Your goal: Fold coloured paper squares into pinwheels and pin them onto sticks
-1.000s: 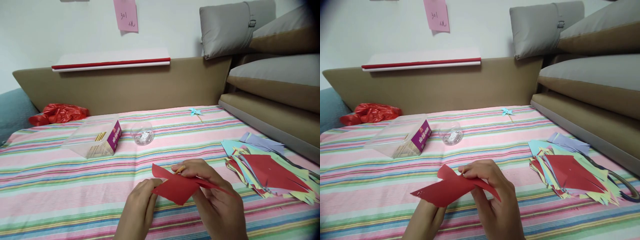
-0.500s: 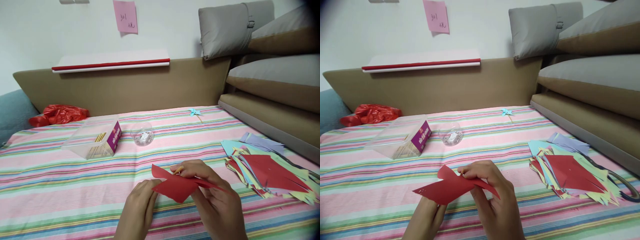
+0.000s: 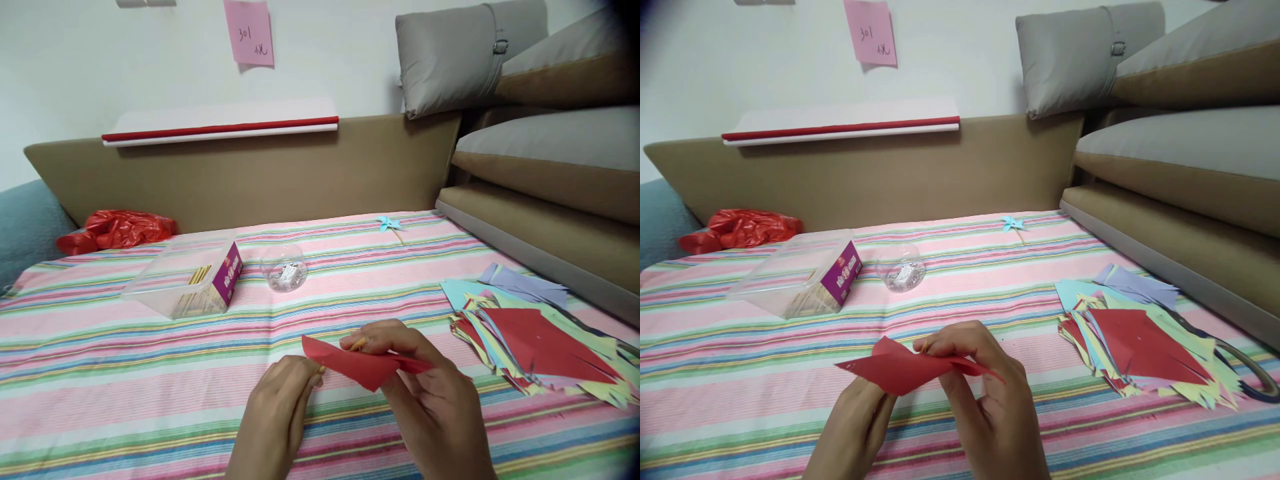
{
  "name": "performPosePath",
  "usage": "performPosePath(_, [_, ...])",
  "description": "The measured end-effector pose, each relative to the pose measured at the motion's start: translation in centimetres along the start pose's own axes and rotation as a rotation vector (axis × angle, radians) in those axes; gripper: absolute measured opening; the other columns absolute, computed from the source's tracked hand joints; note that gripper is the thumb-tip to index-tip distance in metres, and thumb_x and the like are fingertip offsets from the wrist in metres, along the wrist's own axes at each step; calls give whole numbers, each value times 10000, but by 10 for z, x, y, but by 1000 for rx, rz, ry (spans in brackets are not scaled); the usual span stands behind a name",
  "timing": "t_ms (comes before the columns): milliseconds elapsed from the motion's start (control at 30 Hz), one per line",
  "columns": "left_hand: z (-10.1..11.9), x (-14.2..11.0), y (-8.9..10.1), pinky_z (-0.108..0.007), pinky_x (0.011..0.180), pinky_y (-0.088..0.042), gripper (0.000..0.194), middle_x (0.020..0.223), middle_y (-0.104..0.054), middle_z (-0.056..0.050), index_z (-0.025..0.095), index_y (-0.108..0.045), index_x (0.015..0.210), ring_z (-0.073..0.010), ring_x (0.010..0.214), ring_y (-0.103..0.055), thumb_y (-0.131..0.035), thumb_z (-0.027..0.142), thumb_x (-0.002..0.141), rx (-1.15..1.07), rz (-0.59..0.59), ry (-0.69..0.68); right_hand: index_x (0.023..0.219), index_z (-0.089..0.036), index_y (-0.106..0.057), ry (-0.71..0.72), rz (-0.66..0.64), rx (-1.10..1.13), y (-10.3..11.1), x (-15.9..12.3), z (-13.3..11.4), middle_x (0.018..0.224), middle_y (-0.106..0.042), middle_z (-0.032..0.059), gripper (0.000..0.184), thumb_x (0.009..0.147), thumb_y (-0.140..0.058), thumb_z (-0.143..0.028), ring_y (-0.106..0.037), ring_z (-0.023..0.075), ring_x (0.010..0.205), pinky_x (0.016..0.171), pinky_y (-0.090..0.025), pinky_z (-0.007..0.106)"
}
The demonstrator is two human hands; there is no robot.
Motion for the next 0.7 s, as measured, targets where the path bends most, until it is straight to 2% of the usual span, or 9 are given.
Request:
performPosePath(133, [-5,-3,-3,-273,694,-524,271,899,-689,-21,265,-585,1173,-185,805,-676,-469,96,994,11,-37,-13,980,-272,-694,-66,11,25,1,0,2,993,-743,29,113,982,-596,-214,-708,189,974,860,-597,312])
performPosePath(233, [-8,-4,-4,-287,764,-528,267,955,-680,-39,257,-560,1173,-199,917,-676,-467,81,995,16,-59,-10,971,-259,-701,-115,40,49,2,-1,6,994,-748,47,80,974,-622,-251,-708,211,996,841,-613,325])
performPosePath(500, [-8,-3,2,-287,739,-511,309,970,-700,-45,231,-567,1158,-190,861,-652,-448,20,966,93,10,-38,981,-254,-683,-209,19,142,-2,-2,12,1041,-764,63,67,969,-637,-301,-726,236,1011,833,-628,346])
performPosePath(700, [-7,-5,5,-301,773,-517,325,993,-719,-60,211,-581,1145,-197,888,-661,-460,-9,940,170,67,-83,945,-263,-671,-164,23,133,-3,-3,10,995,-768,41,35,964,-646,-279,-734,229,983,816,-627,344])
Point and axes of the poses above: each hand's wrist, its own x-axis towards the middle knuckle, its own y-axis out of the back of the hand, z = x × y, the point moved 6 cm from there along x, towards the middle knuckle
